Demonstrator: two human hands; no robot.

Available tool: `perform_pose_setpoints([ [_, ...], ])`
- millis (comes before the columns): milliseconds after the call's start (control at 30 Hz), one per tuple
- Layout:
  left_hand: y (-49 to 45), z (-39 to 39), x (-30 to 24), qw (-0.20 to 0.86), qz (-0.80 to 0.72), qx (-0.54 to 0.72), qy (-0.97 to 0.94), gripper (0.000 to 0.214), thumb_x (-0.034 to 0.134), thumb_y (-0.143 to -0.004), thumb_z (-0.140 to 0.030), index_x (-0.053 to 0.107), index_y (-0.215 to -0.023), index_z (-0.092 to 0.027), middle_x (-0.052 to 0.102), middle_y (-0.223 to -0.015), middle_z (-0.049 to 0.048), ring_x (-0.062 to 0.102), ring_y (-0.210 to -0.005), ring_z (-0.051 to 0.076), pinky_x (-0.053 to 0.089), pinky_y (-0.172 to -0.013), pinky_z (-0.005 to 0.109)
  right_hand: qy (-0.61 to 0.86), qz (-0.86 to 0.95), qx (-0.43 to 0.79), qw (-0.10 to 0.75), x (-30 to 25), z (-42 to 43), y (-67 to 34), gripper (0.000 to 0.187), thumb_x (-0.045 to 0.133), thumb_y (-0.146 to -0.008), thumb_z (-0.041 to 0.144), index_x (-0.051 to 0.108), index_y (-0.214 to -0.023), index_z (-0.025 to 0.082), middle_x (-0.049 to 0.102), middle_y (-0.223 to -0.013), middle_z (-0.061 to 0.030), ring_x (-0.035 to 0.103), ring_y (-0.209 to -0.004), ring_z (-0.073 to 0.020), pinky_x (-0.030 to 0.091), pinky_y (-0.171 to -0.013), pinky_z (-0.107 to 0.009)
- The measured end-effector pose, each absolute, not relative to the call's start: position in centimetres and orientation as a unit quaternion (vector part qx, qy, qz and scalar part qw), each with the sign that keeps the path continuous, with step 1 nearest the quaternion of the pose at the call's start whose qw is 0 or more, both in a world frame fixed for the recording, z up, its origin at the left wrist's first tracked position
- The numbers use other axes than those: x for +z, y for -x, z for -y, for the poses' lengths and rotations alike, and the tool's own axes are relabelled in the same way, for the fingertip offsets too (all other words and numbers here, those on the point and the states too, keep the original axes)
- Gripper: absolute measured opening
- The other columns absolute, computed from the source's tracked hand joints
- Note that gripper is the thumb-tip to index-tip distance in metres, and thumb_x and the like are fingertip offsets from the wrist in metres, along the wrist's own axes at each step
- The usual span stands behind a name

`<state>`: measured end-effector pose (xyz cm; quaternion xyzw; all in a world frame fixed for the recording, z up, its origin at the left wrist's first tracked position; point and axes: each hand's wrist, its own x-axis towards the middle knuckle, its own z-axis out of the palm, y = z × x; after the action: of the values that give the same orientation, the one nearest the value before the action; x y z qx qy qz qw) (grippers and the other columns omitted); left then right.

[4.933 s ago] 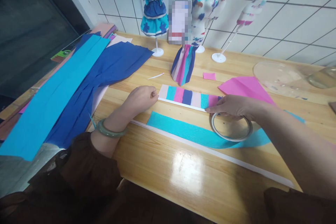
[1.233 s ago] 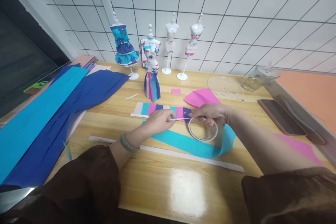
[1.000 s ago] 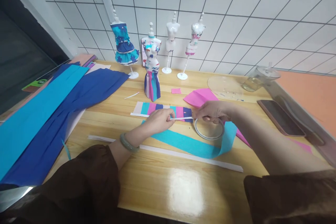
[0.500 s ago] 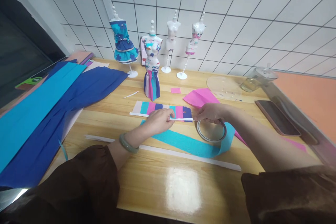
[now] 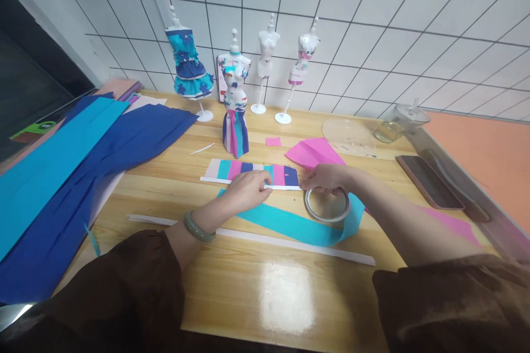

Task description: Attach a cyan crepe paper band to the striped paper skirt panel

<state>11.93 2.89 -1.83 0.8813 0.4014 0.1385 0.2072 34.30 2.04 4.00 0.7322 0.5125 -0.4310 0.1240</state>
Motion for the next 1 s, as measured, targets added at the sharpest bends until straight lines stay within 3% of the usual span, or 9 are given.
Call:
perform_pose_setpoints([
  [567,-12.2,-2.8,-1.7,0.185,-0.413,0.132,-0.882,0.015,0.050,-0.082,-0.027,0.058,-0.093,-0.022,0.067,-0.093,0.0024,0.062,-0.086,0.019,0.045,-0.073,0.028,-0.743,-0.546,-0.349,0.168,3.1,-2.6,-34.3,0.035,0.062,-0.071,0.047,0.045,-0.055,0.020,0.036,-0.045,0.0042,0.034,-0.034,-0.0076,0.025,-0.034,-0.023],
  [1000,-13.4,-2.6,-2.2,0.123,-0.479,0.116,-0.861,0.022,0.051,-0.085,-0.039,0.054,-0.097,-0.021,0.068,-0.092,0.0036,0.064,-0.085,0.021,0.045,-0.069,0.030,-0.753,-0.526,-0.355,0.174,3.8,-2.1,-33.6,0.032,0.059,-0.072,0.042,0.045,-0.053,0.020,0.034,-0.041,0.0049,0.031,-0.032,-0.0085,0.025,-0.035,-0.025],
])
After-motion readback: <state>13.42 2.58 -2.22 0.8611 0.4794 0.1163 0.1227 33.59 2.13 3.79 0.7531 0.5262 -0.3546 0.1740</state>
